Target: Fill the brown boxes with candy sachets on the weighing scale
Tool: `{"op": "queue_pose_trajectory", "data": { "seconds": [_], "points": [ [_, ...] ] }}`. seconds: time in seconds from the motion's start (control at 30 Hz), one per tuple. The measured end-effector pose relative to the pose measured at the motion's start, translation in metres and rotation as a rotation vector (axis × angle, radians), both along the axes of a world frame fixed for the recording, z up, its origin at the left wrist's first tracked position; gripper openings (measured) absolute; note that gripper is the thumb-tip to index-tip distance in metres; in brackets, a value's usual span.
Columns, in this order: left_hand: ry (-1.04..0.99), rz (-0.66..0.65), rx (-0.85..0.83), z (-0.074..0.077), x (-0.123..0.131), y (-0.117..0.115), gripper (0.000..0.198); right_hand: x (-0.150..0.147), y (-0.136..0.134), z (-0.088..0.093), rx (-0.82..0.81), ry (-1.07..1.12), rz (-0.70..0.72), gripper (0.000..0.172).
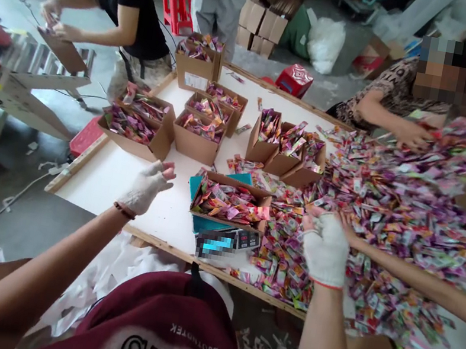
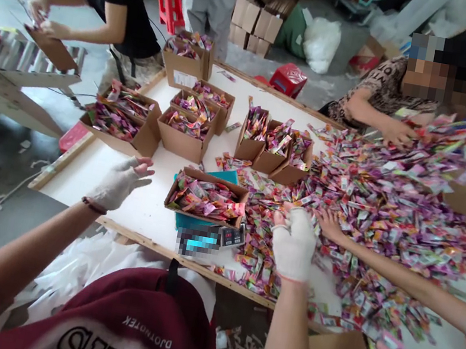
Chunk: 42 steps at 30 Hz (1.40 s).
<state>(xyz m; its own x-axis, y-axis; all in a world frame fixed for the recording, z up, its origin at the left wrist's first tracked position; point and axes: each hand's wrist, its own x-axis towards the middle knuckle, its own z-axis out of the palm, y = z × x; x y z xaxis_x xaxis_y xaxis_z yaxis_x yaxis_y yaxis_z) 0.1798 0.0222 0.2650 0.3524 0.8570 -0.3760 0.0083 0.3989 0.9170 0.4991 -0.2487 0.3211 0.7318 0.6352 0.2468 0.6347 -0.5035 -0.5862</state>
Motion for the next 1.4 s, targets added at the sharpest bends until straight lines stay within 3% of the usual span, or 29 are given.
{"op": "queue_pose_trajectory", "data": {
  "seconds": [0.13,0.27,0.47,0.63,0.83,0.97,1.23,1.4],
  "points": [
    [0.042,-0.123,0.146,0.041,0.031,-0.003,0.067,-0.011,0.02,-0.006,0.02,0.084,0.102,0.038],
    [0.26,-0.302,0.312,0.057,0.054,-0.019,0.082,-0.013,0.03,-0.006,0.009,0.106,0.143,0.038],
    [0.374,-0.418,0.386,0.048,0.073,-0.028,0.091,-0.011,0.039,0.001,-0.053,0.125,0.199,0.036],
    [0.382,-0.4,0.354,0.047,0.074,-0.023,0.084,-0.016,0.043,-0.004,-0.214,0.176,0.311,0.034],
    [0.38,-0.365,0.336,0.05,0.067,-0.017,0.08,-0.023,0.042,-0.015,-0.347,0.228,0.264,0.037],
    [0.393,-0.337,0.293,0.047,0.06,-0.016,0.084,-0.025,0.04,-0.014,-0.45,0.157,0.281,0.027],
    [0.392,-0.322,0.238,0.044,0.046,-0.02,0.092,-0.025,0.029,0.001,-0.267,0.207,0.314,0.031],
    [0.4,-0.339,0.256,0.043,0.04,-0.023,0.087,-0.017,-0.001,0.025,-0.119,0.299,0.145,0.035]
  ]
}}
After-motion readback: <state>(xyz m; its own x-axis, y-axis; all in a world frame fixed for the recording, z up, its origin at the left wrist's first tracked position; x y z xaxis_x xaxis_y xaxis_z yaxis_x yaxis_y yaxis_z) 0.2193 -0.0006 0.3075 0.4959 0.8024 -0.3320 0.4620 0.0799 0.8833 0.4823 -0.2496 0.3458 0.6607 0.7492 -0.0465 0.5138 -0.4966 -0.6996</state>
